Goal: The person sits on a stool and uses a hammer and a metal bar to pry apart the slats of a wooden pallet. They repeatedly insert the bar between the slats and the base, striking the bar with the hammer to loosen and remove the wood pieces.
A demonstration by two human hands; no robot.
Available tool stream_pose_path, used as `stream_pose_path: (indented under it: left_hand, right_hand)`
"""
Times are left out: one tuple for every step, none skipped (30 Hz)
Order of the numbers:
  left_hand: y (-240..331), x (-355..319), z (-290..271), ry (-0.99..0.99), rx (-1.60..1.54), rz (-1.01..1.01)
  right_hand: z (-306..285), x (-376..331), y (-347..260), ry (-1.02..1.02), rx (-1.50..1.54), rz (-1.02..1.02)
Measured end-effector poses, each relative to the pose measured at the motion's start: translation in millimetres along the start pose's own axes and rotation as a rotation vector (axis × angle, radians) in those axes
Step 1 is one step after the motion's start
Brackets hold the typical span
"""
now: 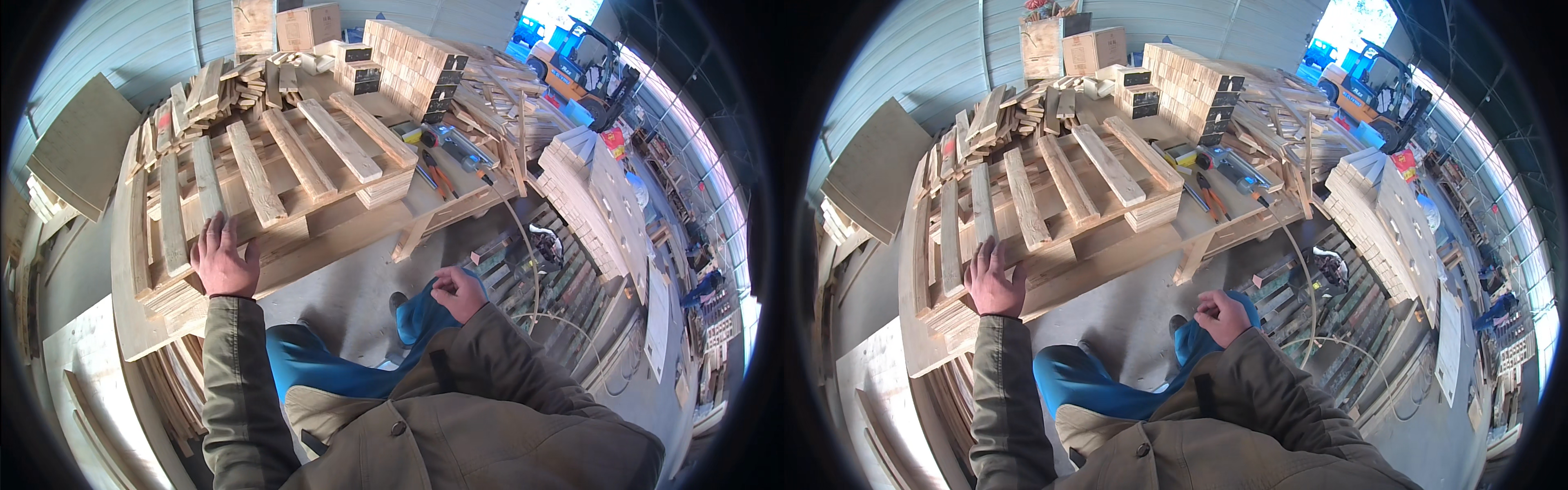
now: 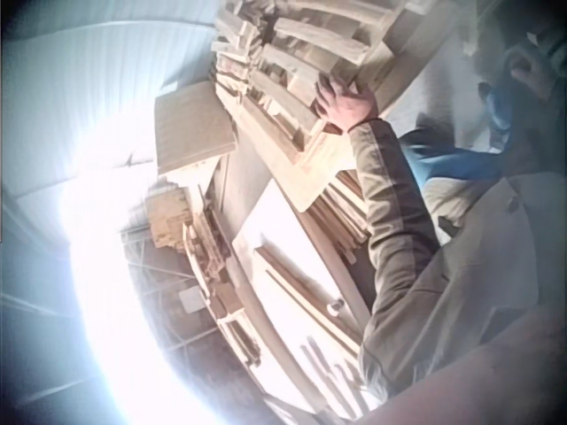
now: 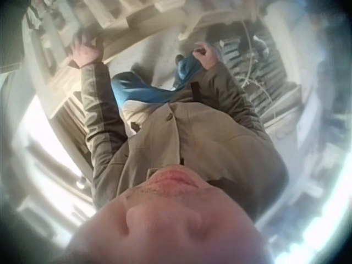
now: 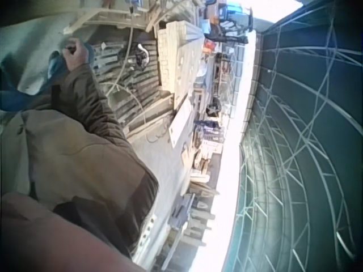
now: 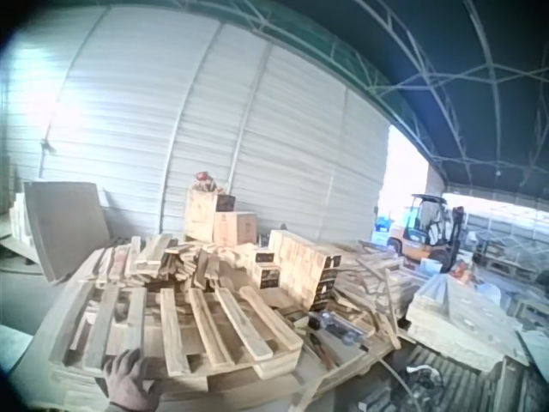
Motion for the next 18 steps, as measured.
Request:
stream_pose_path:
  left_hand:
    - [0,0,1,0.006,0.004,0.006]
    - [0,-1,1,0.012,0.010,0.013]
    - [0,-1,2,0.017,0.020,0.021]
    - [0,0,2,0.033,0.027,0.045]
    - [0,-1,3,0.043,0.048,0.051]
    - [1,0,4,0.050,0.062,0.060]
    - [1,-1,6,0.054,0.075,0.071]
    - [1,0,7,0.055,0.077,0.090]
    - [1,-1,8,0.045,0.100,0.100]
    - [0,-1,9,0.041,0.109,0.108]
    - [-1,-1,11,0.037,0.117,0.116]
    - [-1,-1,12,0.039,0.171,0.128]
    - [-2,-2,13,0.045,0.195,0.141]
    - [-3,-2,14,0.062,0.187,0.144]
    - [-4,-1,17,0.078,0.180,0.148]
    - [-4,0,18,0.083,0.191,0.148]
    - [-5,0,20,0.086,0.191,0.139]
    - [-5,0,21,0.094,0.177,0.131]
  right_hand:
    - [-2,2,6,0.011,0.005,0.009]
    - [-4,4,12,0.022,0.016,0.039]
    - [-6,6,19,0.030,0.027,0.037]
    - [-8,9,26,0.038,0.043,0.059]
    - [-9,13,34,0.047,0.075,0.081]
    - [-10,19,41,0.060,0.069,0.084]
    - [-10,26,48,0.072,0.079,0.094]
    - [-11,33,54,0.084,0.090,0.103]
    - [-13,43,60,0.091,0.066,0.097]
    - [-15,53,65,0.099,0.044,0.094]
    - [-18,65,68,0.107,0.022,0.090]
    - [-21,79,70,0.126,0.028,0.070]
    - [-23,95,70,0.144,0.034,0.047]
    - [-26,111,70,0.157,0.052,0.040]
    - [-29,129,67,0.175,0.014,-0.026]
    - [-32,149,64,0.190,-0.013,-0.077]
    - [-36,168,61,0.203,-0.030,-0.130]
    - [-39,188,57,0.189,-0.089,-0.146]
Point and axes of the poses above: each hand's wrist, its own x-axis towards the middle knuckle, its own z-axis out of the palm, y = z × x, the point moved 2 cm from there along x, towards the middle knuckle, and after that the axes turned 2 degrees about z, right-handed, at the moved point
